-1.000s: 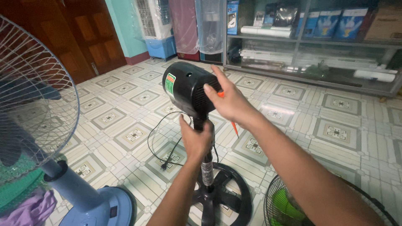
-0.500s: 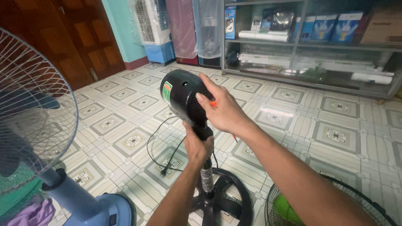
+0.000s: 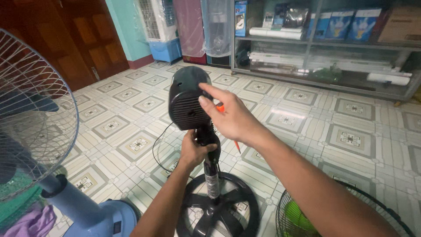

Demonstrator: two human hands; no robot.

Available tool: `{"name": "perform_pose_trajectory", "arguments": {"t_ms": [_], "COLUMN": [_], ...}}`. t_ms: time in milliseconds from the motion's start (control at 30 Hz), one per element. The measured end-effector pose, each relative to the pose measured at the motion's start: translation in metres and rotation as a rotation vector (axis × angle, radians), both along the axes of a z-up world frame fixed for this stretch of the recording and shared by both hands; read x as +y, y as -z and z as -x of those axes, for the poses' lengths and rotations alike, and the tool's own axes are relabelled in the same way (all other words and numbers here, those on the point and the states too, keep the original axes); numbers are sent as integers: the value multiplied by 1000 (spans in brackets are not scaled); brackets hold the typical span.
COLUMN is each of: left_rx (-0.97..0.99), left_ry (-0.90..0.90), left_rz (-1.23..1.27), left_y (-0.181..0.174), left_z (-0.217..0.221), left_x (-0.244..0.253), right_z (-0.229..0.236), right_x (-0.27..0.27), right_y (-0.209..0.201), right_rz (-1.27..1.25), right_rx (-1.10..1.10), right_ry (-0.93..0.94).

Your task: The person uses an orange screwdriver to remove the rear motor cover and neck housing of a black standing fan, then removes the front grille and blade nut of a blue standing fan. The removed parts are placed on the floor.

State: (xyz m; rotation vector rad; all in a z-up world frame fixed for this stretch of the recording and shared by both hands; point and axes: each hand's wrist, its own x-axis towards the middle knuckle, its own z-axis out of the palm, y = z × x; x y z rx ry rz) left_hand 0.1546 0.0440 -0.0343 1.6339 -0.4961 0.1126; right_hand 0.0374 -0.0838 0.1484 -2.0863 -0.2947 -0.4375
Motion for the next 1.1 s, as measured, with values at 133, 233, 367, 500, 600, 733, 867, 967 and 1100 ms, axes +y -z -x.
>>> {"name": "perform_pose_trajectory", "arguments": {"t_ms": [133,233,367,500,600,733,867,967,1100], "left_rx": [24,81,54,21,42,25,-84,-174,-169], "left_ry": [123,93,145,141,74,41,39,-102,-278], "left_rz": [17,-76,-23,-18,-85,-76,15,-44,-53], "left_y": [5,4,3,-4,-16,-29,-40,-52,-64], "left_z": [-3,-1,6,15,25,47,72,94,122], "left_x": [5,6,5,10,9,9,19,25,35], "right_z": [4,7,14,18,19,22,29,42,57], "right_x": [5,5,0,4,5,4,6,5,-7], "right_y": [-1,-2,-1,3,7,13,24,33,41], "right_rz": [113,54,45,31,77,31,91,83,-11], "right_rx": [-287,-145,-182,-143,-202,-103,-278,-438,-339], "right_ry": [-54,-22,-27,-9,3,36,114,197,330]}}
